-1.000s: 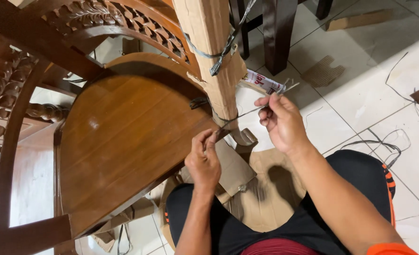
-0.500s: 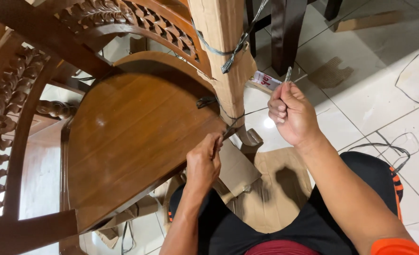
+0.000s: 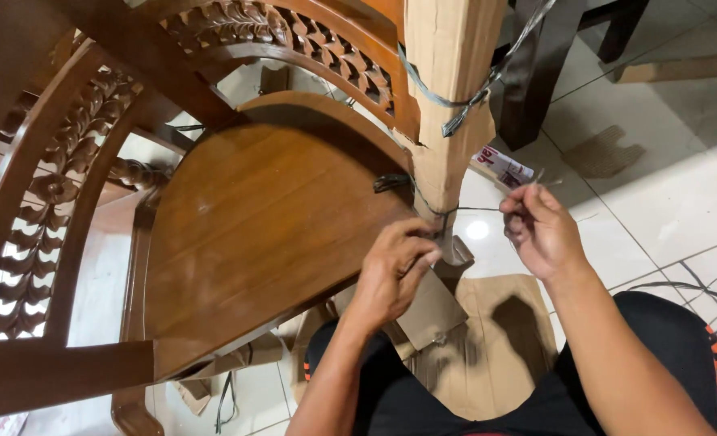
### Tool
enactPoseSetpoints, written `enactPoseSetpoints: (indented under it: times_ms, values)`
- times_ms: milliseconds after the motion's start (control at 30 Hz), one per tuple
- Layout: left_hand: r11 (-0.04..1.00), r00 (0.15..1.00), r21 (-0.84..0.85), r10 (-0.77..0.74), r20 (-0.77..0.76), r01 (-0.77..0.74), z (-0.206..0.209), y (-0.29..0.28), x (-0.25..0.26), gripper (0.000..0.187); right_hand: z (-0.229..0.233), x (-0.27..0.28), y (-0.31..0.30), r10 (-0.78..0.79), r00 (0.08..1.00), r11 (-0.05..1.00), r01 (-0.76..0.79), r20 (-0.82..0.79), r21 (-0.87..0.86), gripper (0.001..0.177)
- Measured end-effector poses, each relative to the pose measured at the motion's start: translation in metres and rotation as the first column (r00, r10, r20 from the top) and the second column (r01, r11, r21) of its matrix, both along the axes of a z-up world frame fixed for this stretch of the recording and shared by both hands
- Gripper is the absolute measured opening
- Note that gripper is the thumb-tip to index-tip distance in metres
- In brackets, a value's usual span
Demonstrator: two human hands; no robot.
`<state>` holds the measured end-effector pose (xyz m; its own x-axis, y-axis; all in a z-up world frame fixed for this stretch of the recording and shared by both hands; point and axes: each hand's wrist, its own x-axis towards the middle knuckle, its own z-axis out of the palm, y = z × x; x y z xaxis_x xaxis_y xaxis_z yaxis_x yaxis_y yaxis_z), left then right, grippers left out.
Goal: Wrapping wooden furniture with cardboard and securing it with plastic ties using a metal hook
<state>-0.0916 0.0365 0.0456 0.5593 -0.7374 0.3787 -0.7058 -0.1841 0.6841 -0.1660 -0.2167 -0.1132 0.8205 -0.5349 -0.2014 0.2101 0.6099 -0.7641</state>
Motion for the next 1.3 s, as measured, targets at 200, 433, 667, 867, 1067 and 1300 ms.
enactPoseSetpoints:
  times_ms: [200,433,667,867,1067,1300]
  values:
    - [0.969,0.981,-0.173,-0.188,-0.046,0.178,0.001,-0.035,0.002,0.011,0.002,-0.009,-0.001,-0.046,0.997,0.998,0.048,0.062,-0.040,0.030]
    - [0.977,0.999,-0.210,-0.023,0.037,0.031,-0.028,-0.060,0.009,0.009,0.015,-0.033,0.010,-0.095,0.987,0.971,0.120,0.127,-0.207,0.035]
    - [0.994,0.920,-0.100,0.089,0.382,-0.054,-0.043,-0.068,-0.002,0.021,0.098,-0.058,0.031,0.051,0.957,0.767,0.145,0.285,-0.625,0.036]
    - [0.983,0.882,-0.181,0.104,0.459,-0.021,-0.043,-0.074,-0.005,0.010,0.117,-0.058,0.042,0.101,0.936,0.698,0.176,0.338,-0.695,0.033]
    - [0.956,0.927,-0.293,0.095,0.362,0.016,-0.036,-0.066,-0.003,0.020,0.119,-0.059,0.036,0.066,0.926,0.712,0.216,0.371,-0.668,0.033]
    - [0.979,0.880,-0.199,0.053,0.473,0.047,-0.050,-0.067,0.001,0.011,0.139,-0.048,0.050,0.131,0.911,0.716,0.186,0.391,-0.673,0.036]
